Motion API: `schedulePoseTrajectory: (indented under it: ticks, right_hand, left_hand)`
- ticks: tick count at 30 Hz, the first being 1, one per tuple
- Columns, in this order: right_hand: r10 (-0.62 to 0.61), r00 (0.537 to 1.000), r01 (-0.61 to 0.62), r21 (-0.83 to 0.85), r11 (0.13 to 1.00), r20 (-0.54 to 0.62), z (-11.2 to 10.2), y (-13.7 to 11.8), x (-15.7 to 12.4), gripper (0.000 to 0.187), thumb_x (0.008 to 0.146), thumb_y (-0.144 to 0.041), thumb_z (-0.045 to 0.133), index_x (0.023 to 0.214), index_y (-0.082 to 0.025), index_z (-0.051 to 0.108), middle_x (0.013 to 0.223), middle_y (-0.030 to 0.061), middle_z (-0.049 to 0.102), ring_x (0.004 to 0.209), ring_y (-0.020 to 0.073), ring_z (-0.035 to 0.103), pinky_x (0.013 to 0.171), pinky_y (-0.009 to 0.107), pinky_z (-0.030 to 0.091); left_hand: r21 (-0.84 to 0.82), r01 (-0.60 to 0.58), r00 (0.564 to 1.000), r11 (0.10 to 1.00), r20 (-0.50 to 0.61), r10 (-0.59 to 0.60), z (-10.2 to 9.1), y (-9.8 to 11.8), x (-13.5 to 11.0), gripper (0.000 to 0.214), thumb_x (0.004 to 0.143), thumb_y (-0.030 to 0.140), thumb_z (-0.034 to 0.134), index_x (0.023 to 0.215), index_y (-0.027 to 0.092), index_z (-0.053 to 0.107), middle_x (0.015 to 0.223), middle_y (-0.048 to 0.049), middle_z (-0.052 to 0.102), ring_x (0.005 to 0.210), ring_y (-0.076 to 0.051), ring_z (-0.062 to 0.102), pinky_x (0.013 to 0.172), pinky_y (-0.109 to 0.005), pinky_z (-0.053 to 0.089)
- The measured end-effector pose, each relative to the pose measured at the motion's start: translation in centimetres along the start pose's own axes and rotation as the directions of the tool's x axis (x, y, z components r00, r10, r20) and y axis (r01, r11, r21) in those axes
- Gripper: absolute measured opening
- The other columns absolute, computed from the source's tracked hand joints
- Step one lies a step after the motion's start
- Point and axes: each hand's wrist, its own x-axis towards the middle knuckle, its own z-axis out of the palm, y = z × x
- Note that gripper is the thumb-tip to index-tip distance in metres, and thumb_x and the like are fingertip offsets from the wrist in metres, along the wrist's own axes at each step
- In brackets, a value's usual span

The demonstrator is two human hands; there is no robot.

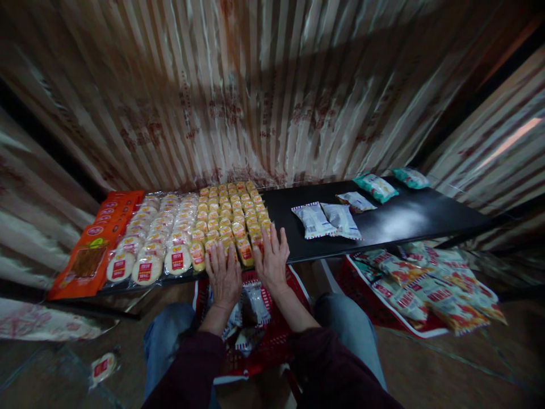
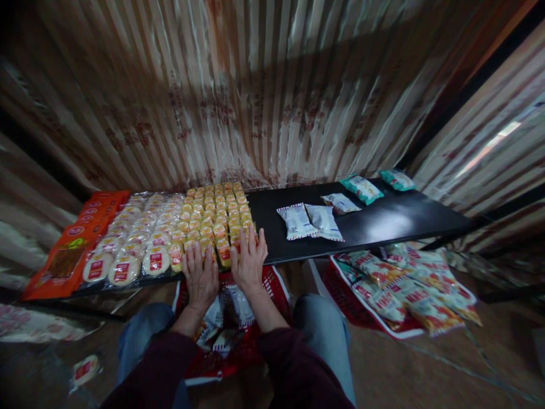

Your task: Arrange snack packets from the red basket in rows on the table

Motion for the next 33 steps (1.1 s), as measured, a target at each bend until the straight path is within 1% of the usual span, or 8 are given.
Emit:
schedulePoseTrajectory:
  ticks: [4, 7, 10, 13, 19, 24, 28, 33]
  right_hand:
    - [0.017, 0.996, -0.006, -0.115, 0.993, 0.091, 0.6, 0.0, 1.6, 0.062, 0.089, -0.049, 0.046, 0.143, -0.021, 0.037, 0.154, 0.0128, 0.025, 0.143, 0.0377, 0.008, 0.106, 0.058, 0.024]
    - [0.023, 0.992, -0.005, -0.149, 0.989, 0.121, 1.5, -0.2, 1.8, 0.064, 0.087, -0.053, 0.047, 0.142, -0.022, 0.038, 0.154, 0.0125, 0.026, 0.142, 0.0386, 0.01, 0.106, 0.058, 0.023]
    - [0.051, 0.995, -0.036, -0.157, 0.987, 0.092, 2.3, -0.4, 1.5, 0.062, 0.089, -0.05, 0.045, 0.143, -0.02, 0.037, 0.152, 0.0139, 0.03, 0.14, 0.037, 0.014, 0.105, 0.057, 0.023]
    - [0.069, 0.997, -0.064, -0.145, 0.987, 0.029, 2.8, -0.4, 1.4, 0.06, 0.09, -0.046, 0.044, 0.142, -0.018, 0.037, 0.15, 0.0157, 0.033, 0.139, 0.0345, 0.019, 0.105, 0.054, 0.025]
    - [0.054, 0.998, -0.056, -0.117, 0.992, -0.016, 3.0, -0.2, 1.4, 0.057, 0.093, -0.043, 0.041, 0.142, -0.015, 0.036, 0.148, 0.0174, 0.034, 0.138, 0.0313, 0.024, 0.105, 0.049, 0.028]
    - [0.052, 0.999, -0.053, -0.118, 0.992, -0.009, 2.9, -0.2, 1.4, 0.057, 0.092, -0.043, 0.042, 0.14, -0.013, 0.038, 0.147, 0.0189, 0.035, 0.138, 0.0309, 0.024, 0.105, 0.048, 0.028]
    - [-0.001, 1.0, 0.001, -0.122, 0.993, 0.004, 3.0, 0.0, 1.2, 0.062, 0.089, -0.048, 0.046, 0.14, -0.013, 0.038, 0.147, 0.0191, 0.035, 0.138, 0.032, 0.023, 0.105, 0.049, 0.029]
    - [-0.038, 0.998, 0.044, -0.148, 0.988, 0.043, 2.7, 0.2, 1.0, 0.066, 0.088, -0.052, 0.047, 0.14, -0.012, 0.038, 0.148, 0.0193, 0.033, 0.139, 0.0329, 0.022, 0.105, 0.049, 0.028]
  left_hand:
    - [-0.007, -0.003, 0.999, 1.0, 0.037, 0.003, 0.1, 0.1, 0.1, 0.058, 0.088, 0.028, 0.051, 0.144, 0.019, 0.036, 0.156, -0.0153, 0.017, 0.144, -0.034, 0.009, 0.112, -0.059, 0.021]
    - [-0.007, -0.016, 0.999, 1.0, 0.043, 0.017, 0.1, 0.1, 0.2, 0.06, 0.086, 0.034, 0.055, 0.142, 0.018, 0.038, 0.156, -0.0157, 0.016, 0.144, -0.036, 0.008, 0.111, -0.06, 0.021]
    - [-0.012, -0.045, 0.998, 0.999, 0.033, 0.046, 0.1, 0.0, 0.3, 0.064, 0.085, 0.037, 0.057, 0.142, 0.017, 0.038, 0.156, -0.0173, 0.017, 0.144, -0.036, 0.011, 0.111, -0.06, 0.022]
    - [-0.037, -0.067, 0.998, 0.997, 0.02, 0.068, 0.0, -0.2, 0.5, 0.067, 0.082, 0.041, 0.059, 0.141, 0.017, 0.04, 0.155, -0.0181, 0.02, 0.143, -0.036, 0.014, 0.112, -0.059, 0.022]
    - [-0.069, -0.099, 0.995, 0.993, 0.009, 0.099, -0.2, -0.6, 0.6, 0.067, 0.079, 0.046, 0.062, 0.136, 0.013, 0.047, 0.152, -0.0212, 0.027, 0.142, -0.035, 0.02, 0.112, -0.057, 0.023]
    - [-0.061, -0.119, 0.993, 0.991, 0.021, 0.12, -0.3, -0.9, 0.9, 0.06, 0.08, 0.04, 0.062, 0.132, 0.014, 0.051, 0.149, -0.0213, 0.034, 0.142, -0.034, 0.022, 0.112, -0.056, 0.023]
    - [-0.058, -0.103, 0.995, 0.993, 0.0, 0.103, -0.3, -0.6, 1.1, 0.053, 0.08, 0.034, 0.062, 0.129, 0.014, 0.054, 0.146, -0.0206, 0.039, 0.14, -0.034, 0.026, 0.111, -0.055, 0.026]
    - [-0.076, -0.057, 0.998, 0.995, -0.012, 0.056, 0.0, -0.3, 0.9, 0.052, 0.082, 0.029, 0.059, 0.132, 0.015, 0.051, 0.149, -0.0187, 0.034, 0.141, -0.031, 0.025, 0.112, -0.053, 0.026]
